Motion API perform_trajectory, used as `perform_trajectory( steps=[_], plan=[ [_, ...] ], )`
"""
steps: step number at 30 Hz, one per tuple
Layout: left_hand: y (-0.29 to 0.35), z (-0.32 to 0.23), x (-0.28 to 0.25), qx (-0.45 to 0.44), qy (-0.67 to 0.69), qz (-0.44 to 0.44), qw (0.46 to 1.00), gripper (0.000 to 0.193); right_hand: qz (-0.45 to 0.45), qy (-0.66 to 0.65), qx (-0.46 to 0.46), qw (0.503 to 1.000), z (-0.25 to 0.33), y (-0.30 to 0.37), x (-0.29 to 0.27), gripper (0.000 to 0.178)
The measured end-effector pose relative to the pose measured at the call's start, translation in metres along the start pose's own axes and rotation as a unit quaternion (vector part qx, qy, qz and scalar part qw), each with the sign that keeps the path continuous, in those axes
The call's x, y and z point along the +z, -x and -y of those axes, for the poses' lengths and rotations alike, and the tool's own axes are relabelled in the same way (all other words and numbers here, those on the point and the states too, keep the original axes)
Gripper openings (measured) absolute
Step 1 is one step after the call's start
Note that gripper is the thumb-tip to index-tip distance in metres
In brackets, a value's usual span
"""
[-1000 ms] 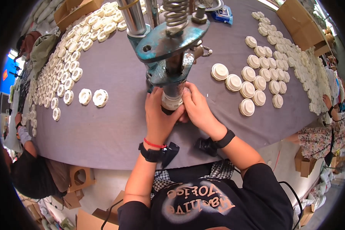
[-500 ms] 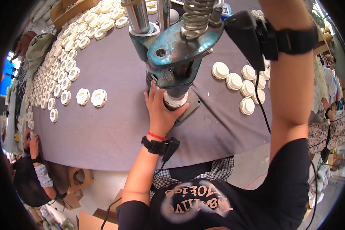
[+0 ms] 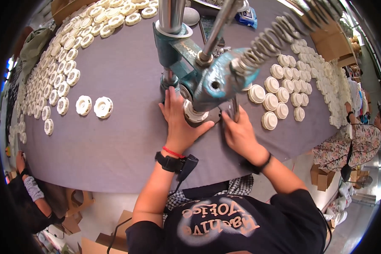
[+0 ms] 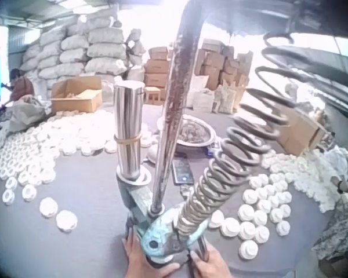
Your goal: Using a manual press to assemble white plastic ring components into circular bases.
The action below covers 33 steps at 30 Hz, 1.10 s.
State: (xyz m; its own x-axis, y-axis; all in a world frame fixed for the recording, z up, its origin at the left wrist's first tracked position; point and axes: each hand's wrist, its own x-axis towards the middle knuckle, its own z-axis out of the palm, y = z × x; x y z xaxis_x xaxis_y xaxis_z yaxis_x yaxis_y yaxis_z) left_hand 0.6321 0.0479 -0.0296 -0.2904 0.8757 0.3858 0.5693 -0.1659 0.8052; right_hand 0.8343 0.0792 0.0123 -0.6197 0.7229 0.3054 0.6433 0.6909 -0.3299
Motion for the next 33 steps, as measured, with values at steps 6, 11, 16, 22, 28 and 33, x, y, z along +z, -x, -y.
perform_trajectory(
  steps=[6,11,16,22,28,33],
  plan=[
    [0.0,0.001,0.0,-0.007,-0.06,-0.023,0.998,0.09,-0.011,-0.05,0.024,0.998,-0.001,0.013,-0.025,0.034],
    [-0.006,-0.003,-0.026,-0.036,-0.036,0.051,0.997,0.072,-0.259,-0.084,-0.091,0.958,0.034,0.005,-0.124,0.026],
    [-0.023,-0.031,-0.039,0.064,-0.109,0.058,0.99,0.065,-0.288,-0.49,-0.194,0.799,0.062,-0.139,-0.162,0.029],
    [0.007,0.013,-0.087,0.023,-0.253,0.006,0.967,0.076,-0.034,0.136,0.086,0.986,-0.089,-0.143,-0.047,0.047],
    [0.022,0.01,-0.104,-0.035,-0.176,-0.015,0.984,0.077,0.068,-0.018,0.019,0.997,-0.049,-0.044,-0.013,0.039],
    [0.04,-0.059,-0.051,0.022,-0.076,0.048,0.996,0.074,0.11,-0.771,0.325,0.537,0.024,-0.011,-0.017,0.041]
  ],
)
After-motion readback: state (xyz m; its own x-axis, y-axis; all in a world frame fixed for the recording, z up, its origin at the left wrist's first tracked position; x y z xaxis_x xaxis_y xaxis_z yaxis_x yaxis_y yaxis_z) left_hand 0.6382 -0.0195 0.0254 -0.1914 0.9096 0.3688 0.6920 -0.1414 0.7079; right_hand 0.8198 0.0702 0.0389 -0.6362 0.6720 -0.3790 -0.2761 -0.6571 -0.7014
